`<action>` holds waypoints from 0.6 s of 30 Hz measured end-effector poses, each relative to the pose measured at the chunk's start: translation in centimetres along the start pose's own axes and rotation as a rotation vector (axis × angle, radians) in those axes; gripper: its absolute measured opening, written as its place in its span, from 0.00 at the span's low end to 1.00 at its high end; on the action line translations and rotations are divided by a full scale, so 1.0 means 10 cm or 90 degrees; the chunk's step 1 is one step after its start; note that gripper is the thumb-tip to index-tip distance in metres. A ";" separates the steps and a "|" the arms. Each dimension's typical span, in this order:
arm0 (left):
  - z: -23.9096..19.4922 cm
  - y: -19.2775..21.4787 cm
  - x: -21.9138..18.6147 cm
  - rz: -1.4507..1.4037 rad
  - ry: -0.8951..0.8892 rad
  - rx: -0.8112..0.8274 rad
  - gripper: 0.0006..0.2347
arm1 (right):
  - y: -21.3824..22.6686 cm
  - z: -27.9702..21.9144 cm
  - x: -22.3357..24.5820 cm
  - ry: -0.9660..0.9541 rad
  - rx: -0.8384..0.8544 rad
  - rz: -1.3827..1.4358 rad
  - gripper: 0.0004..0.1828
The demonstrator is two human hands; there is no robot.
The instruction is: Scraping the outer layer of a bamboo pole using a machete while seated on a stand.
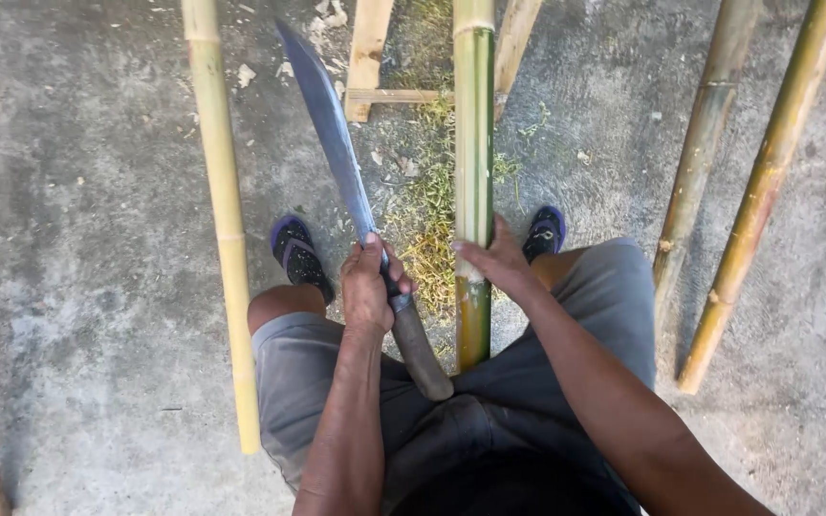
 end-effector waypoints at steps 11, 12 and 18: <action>-0.28 -0.75 0.11 0.154 -0.122 0.170 0.16 | 0.80 -0.02 0.41 0.136 -0.063 0.298 0.29; -0.30 -0.76 0.13 0.185 -0.114 0.145 0.16 | 0.79 0.05 0.66 0.220 -0.020 0.351 0.28; -0.25 -0.67 0.33 0.235 -0.073 0.169 0.18 | 0.61 0.22 0.98 0.204 -0.010 0.176 0.17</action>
Point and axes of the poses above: each hand's wrist, its own z-axis towards the middle knuckle, its own y-axis out of the back of the hand, x = y × z, the point moved 4 cm from there along z, towards the middle knuckle, and after that the axes turned 15 degrees about -x, right-handed, at the moved point
